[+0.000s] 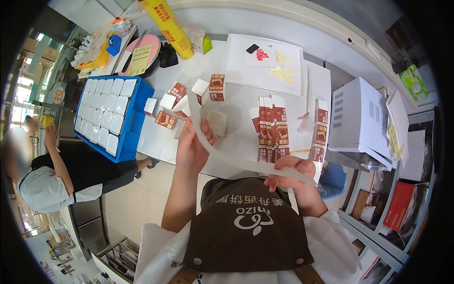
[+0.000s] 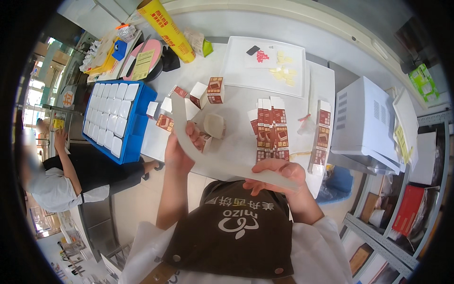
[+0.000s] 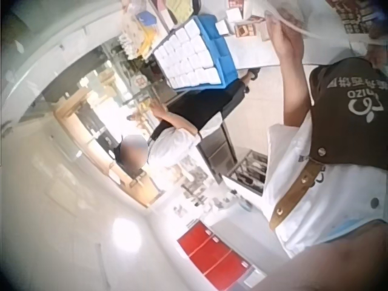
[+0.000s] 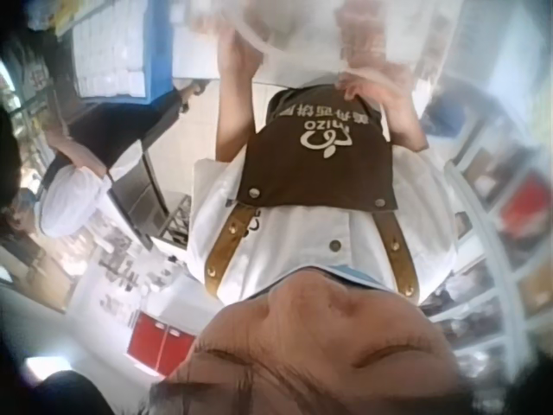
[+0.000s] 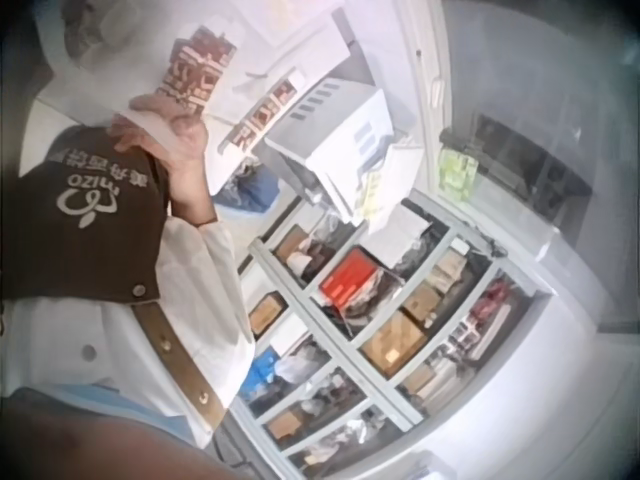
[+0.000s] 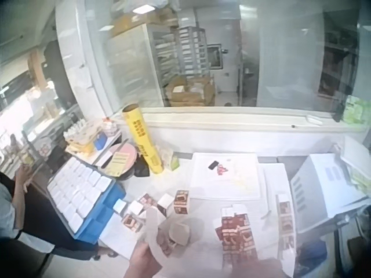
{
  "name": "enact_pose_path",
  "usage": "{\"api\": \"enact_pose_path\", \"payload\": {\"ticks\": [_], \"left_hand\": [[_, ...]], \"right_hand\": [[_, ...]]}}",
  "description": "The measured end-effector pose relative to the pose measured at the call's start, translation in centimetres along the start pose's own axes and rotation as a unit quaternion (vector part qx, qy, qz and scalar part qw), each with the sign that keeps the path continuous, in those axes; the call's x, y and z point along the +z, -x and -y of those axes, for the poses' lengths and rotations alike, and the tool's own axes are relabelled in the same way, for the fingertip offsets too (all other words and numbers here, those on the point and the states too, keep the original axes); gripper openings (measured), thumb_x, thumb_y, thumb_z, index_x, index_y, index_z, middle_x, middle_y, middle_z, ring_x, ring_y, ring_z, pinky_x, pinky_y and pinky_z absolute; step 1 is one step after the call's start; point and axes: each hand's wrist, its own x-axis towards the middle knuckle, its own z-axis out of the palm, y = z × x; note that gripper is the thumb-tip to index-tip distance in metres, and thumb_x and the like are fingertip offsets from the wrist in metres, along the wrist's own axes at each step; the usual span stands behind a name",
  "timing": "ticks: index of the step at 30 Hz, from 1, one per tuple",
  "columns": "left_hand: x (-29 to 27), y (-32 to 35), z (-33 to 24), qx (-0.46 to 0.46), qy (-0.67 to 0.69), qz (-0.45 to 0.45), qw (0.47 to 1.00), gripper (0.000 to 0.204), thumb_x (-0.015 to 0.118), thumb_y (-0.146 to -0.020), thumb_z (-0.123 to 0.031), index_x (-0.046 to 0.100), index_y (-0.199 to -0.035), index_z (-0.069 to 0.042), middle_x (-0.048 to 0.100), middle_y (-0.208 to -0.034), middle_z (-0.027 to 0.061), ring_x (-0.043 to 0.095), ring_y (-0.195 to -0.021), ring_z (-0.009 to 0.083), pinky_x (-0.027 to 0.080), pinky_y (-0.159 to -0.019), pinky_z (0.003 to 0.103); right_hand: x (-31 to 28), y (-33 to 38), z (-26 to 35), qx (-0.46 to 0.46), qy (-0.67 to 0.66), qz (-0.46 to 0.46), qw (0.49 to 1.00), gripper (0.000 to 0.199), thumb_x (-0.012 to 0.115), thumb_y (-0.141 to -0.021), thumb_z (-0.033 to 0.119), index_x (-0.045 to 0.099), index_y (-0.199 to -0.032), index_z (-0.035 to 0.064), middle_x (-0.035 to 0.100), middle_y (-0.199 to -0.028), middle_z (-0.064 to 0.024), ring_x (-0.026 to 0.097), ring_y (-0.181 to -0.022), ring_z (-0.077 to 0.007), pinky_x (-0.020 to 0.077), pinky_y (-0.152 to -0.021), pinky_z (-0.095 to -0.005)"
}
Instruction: The person folds flat cardboard pieces into small rectangular boxes and places them on a table. The person repeatedly picks up a flat piece, folds the sides, and secures the box shape by hand. Finished boxes are stacked in a pile on the right side of the workspace.
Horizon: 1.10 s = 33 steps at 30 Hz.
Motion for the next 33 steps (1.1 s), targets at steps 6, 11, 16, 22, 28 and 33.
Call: {"api": "enact_pose_path", "payload": {"ticks": [6, 11, 16, 22, 28, 33], "left_hand": [[1.9, 1.0, -1.1, -0.051, 0.165, 0.022, 0.985, 0.028, 0.051, -0.099, -0.035, 0.051, -0.116, -0.013, 0.046, -0.085, -0.0014, 0.046, -0.075, 0.0114, 0.042, -0.072, 0.029], [2.8, 1.2, -1.5, -0.083, 0.296, 0.123, 0.943, 0.022, 0.051, -0.098, -0.033, 0.052, -0.102, -0.012, 0.045, -0.081, -0.0016, 0.045, -0.069, 0.0118, 0.041, -0.070, 0.030], [0.7, 0.7, -1.4, -0.080, 0.208, 0.252, 0.942, 0.025, 0.053, -0.100, -0.034, 0.056, -0.092, -0.010, 0.049, -0.074, -0.0006, 0.048, -0.063, 0.0103, 0.044, -0.065, 0.028], [3.3, 2.9, -0.6, -0.086, -0.270, -0.037, 0.958, 0.019, 0.060, -0.100, -0.021, 0.054, -0.086, -0.010, 0.064, -0.080, 0.0009, 0.055, -0.067, 0.0051, 0.044, -0.061, 0.022], [4.6, 2.7, -0.2, -0.004, -0.385, -0.058, 0.921, 0.023, 0.066, -0.097, -0.018, 0.056, -0.079, -0.008, 0.059, -0.073, -0.0031, 0.046, -0.059, 0.0006, 0.038, -0.050, 0.018], [5.4, 3.1, -0.4, -0.032, -0.447, -0.062, 0.892, 0.026, 0.069, -0.093, -0.010, 0.053, -0.074, -0.007, 0.054, -0.072, -0.0042, 0.043, -0.063, 0.0009, 0.037, -0.056, 0.018]], "right_hand": [[5.6, 0.3, 0.4, -0.005, 0.236, -0.153, 0.960, 0.043, 0.063, -0.086, 0.017, 0.061, -0.118, -0.0117, 0.064, -0.117, -0.0289, 0.061, -0.114, -0.0420, 0.0514, -0.094, -0.0469], [9.7, -0.8, 0.5, 0.062, 0.362, -0.211, 0.906, 0.023, 0.062, -0.092, 0.013, 0.069, -0.104, -0.0046, 0.071, -0.102, -0.0131, 0.068, -0.088, -0.0196, 0.0533, -0.078, -0.0304], [3.6, -1.8, 0.3, -0.001, 0.518, -0.190, 0.834, 0.015, 0.065, -0.094, 0.012, 0.063, -0.092, -0.0024, 0.061, -0.087, -0.0058, 0.056, -0.081, -0.0129, 0.0435, -0.074, -0.0271], [6.2, -4.4, -0.5, -0.070, 0.619, -0.240, 0.744, 0.012, 0.067, -0.090, 0.010, 0.059, -0.091, 0.0006, 0.056, -0.080, -0.0071, 0.053, -0.074, -0.0186, 0.0410, -0.074, -0.0299], [6.6, -5.5, -1.4, -0.061, 0.770, -0.196, 0.604, 0.011, 0.069, -0.085, 0.011, 0.061, -0.085, 0.0044, 0.057, -0.069, -0.0066, 0.053, -0.066, -0.0243, 0.0406, -0.073, -0.0350], [7.1, -6.1, -1.7, -0.114, 0.809, -0.174, 0.550, 0.012, 0.073, -0.081, 0.011, 0.061, -0.084, 0.0084, 0.057, -0.067, -0.0034, 0.053, -0.067, -0.0244, 0.0402, -0.071, -0.0354]]}}
